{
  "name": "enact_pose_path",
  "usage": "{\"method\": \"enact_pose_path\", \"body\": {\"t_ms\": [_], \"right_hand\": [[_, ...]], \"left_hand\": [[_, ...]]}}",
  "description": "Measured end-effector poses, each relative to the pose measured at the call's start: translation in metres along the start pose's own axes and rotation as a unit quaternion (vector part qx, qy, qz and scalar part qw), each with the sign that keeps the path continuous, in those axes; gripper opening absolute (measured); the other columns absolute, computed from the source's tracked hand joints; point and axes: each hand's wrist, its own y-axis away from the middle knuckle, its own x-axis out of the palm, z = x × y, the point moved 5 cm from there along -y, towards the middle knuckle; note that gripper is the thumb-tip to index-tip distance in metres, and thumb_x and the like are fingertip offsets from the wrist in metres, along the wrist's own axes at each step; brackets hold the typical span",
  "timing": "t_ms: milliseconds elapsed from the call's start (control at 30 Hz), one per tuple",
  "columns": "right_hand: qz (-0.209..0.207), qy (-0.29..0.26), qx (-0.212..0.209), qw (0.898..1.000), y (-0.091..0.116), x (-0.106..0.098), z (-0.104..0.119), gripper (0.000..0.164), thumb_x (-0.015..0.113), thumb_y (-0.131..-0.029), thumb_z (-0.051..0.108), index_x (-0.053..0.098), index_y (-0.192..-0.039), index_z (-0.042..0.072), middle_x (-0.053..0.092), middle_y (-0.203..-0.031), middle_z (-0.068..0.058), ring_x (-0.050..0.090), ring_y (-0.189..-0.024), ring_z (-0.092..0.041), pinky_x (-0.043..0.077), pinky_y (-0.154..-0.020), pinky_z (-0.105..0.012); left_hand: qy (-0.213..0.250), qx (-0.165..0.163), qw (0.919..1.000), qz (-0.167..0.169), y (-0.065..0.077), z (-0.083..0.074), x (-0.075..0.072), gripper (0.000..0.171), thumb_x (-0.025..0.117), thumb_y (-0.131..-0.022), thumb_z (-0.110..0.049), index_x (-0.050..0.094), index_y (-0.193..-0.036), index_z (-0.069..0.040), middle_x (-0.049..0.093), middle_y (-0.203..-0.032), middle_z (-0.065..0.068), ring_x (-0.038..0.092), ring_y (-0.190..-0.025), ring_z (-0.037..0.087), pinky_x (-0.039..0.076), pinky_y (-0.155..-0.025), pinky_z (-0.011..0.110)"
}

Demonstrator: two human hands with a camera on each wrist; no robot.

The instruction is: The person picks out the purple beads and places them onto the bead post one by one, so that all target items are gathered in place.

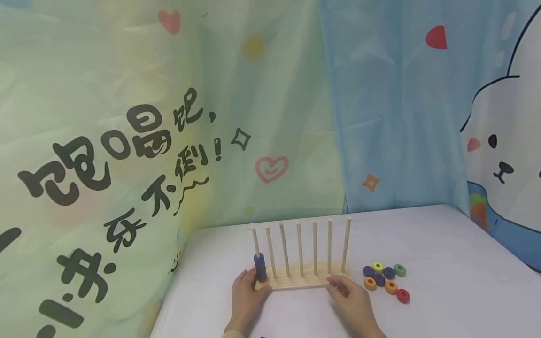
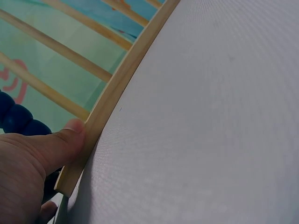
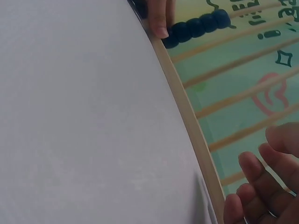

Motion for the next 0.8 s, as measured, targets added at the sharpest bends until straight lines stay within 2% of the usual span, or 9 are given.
{"method": "enact_pose_path", "body": {"t_ms": [167, 400, 567, 800], "right_hand": [[-0.008, -0.001, -0.002, 1.0, 0.001, -0.003, -0.001, 0.017, 0.074, -0.086, 0.014, 0.072, -0.103, 0.012, 0.073, -0.096, 0.0, 0.063, -0.083, -0.008, 0.053, -0.072, -0.02], [-0.001, 0.014, 0.023, 1.0, -0.002, -0.005, -0.006, 0.016, 0.073, -0.088, 0.015, 0.072, -0.103, 0.014, 0.072, -0.093, 0.003, 0.063, -0.083, -0.008, 0.052, -0.072, -0.02], [-0.002, 0.017, 0.026, 1.0, -0.003, -0.011, -0.007, 0.018, 0.072, -0.088, 0.016, 0.071, -0.106, 0.013, 0.072, -0.094, 0.003, 0.063, -0.084, -0.009, 0.053, -0.073, -0.021], [-0.035, 0.02, 0.001, 0.999, -0.007, -0.024, -0.011, 0.016, 0.074, -0.087, 0.013, 0.072, -0.103, 0.013, 0.071, -0.085, 0.006, 0.062, -0.078, -0.005, 0.053, -0.069, -0.019]], "left_hand": [[-0.006, 0.003, 1.0, -0.005, 0.0, 0.002, 0.0, 0.056, 0.083, -0.074, -0.029, 0.065, -0.125, -0.015, 0.064, -0.129, 0.007, 0.046, -0.13, 0.04, 0.03, -0.111, 0.06], [-0.01, 0.003, 0.9999, -0.001, 0.001, 0.002, 0.001, 0.065, 0.082, -0.073, -0.033, 0.061, -0.128, -0.006, 0.063, -0.129, 0.014, 0.045, -0.13, 0.042, 0.031, -0.11, 0.061], [-0.016, 0.01, 0.9998, -0.001, 0.0, 0.004, 0.004, 0.065, 0.082, -0.073, -0.033, 0.061, -0.128, -0.006, 0.063, -0.129, 0.014, 0.045, -0.13, 0.042, 0.031, -0.11, 0.061], [-0.011, 0.016, 0.9998, -0.002, 0.001, 0.0, 0.001, 0.063, 0.082, -0.074, -0.031, 0.062, -0.128, -0.005, 0.063, -0.128, 0.015, 0.046, -0.129, 0.042, 0.031, -0.11, 0.061]]}}
